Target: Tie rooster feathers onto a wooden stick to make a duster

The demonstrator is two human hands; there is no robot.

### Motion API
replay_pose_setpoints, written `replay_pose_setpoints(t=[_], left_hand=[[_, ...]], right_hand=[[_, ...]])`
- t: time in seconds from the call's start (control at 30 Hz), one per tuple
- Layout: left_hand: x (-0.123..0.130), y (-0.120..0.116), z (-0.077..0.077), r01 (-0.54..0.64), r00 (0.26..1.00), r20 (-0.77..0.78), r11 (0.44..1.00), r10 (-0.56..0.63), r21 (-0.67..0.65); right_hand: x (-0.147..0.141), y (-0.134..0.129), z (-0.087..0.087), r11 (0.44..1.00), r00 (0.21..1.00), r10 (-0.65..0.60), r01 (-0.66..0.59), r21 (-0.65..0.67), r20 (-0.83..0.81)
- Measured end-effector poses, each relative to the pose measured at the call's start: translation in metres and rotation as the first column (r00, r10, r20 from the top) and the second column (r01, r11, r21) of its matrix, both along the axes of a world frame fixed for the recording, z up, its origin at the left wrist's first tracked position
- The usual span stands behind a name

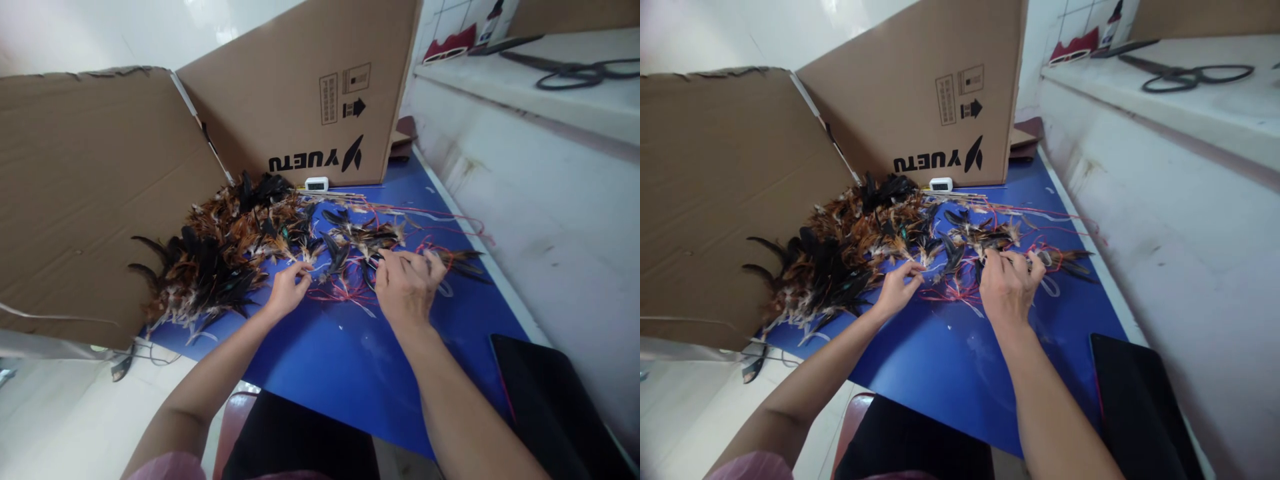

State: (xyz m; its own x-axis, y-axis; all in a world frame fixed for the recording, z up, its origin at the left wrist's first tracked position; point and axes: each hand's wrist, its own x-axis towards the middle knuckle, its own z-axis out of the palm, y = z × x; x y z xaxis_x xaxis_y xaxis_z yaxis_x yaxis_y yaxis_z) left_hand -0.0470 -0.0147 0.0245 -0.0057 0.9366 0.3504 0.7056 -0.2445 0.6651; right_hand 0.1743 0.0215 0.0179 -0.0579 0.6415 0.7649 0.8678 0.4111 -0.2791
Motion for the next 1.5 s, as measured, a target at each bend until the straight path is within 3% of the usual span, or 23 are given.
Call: replay_pose_setpoints(t=[0.1,0.27,0.5,0.77,0.97,1.17,1.27,1.37,1.43,1.5], left_hand=[[0.002,0.017,-0.010,-0.015,0.994,0.113,0.999,0.010,0.041],[-0.001,0.037,-0.021,-0.084,0.984,0.164,0.993,0.069,0.084],[-0.007,0.038,-0.027,-0.197,0.974,0.151,0.960,0.169,0.199],[-0.006,0.024,-0.024,-0.067,0.997,-0.004,0.940,0.072,0.334],[-0.001,0.020,-0.022,0.161,0.986,-0.113,0.855,-0.120,0.493],[0.000,0.020,-0.020,0.249,0.966,-0.198,0.787,-0.164,0.564],[-0.004,0.024,-0.022,0.231,0.971,-0.185,0.792,-0.151,0.565],[-0.006,0.027,-0.023,0.198,0.978,-0.161,0.814,-0.131,0.545],[-0.005,0.028,-0.023,0.192,0.980,-0.158,0.816,-0.125,0.545],[-0.004,0.027,-0.022,0.188,0.980,-0.157,0.812,-0.120,0.553]], right_hand=[[0.000,0.000,0.001,0.999,0.999,-0.038,0.038,0.002,-0.003],[-0.002,0.000,0.002,0.998,0.998,-0.056,0.056,0.009,0.004],[0.001,0.005,-0.001,0.999,1.000,-0.023,0.024,0.026,-0.016],[0.004,0.011,-0.008,0.999,0.999,0.031,-0.031,-0.006,0.008],[-0.015,-0.001,0.009,0.993,0.972,-0.093,0.107,-0.052,0.216],[-0.022,-0.011,0.019,0.988,0.967,-0.105,0.129,-0.089,0.230],[-0.015,-0.012,0.022,0.992,0.993,-0.068,0.078,-0.104,0.092],[-0.006,-0.013,0.031,0.986,0.969,0.043,-0.081,-0.146,-0.243],[0.001,-0.016,0.042,0.949,0.830,0.093,-0.241,-0.202,-0.550],[0.007,-0.023,0.057,0.902,0.617,0.062,-0.372,-0.221,-0.784]])
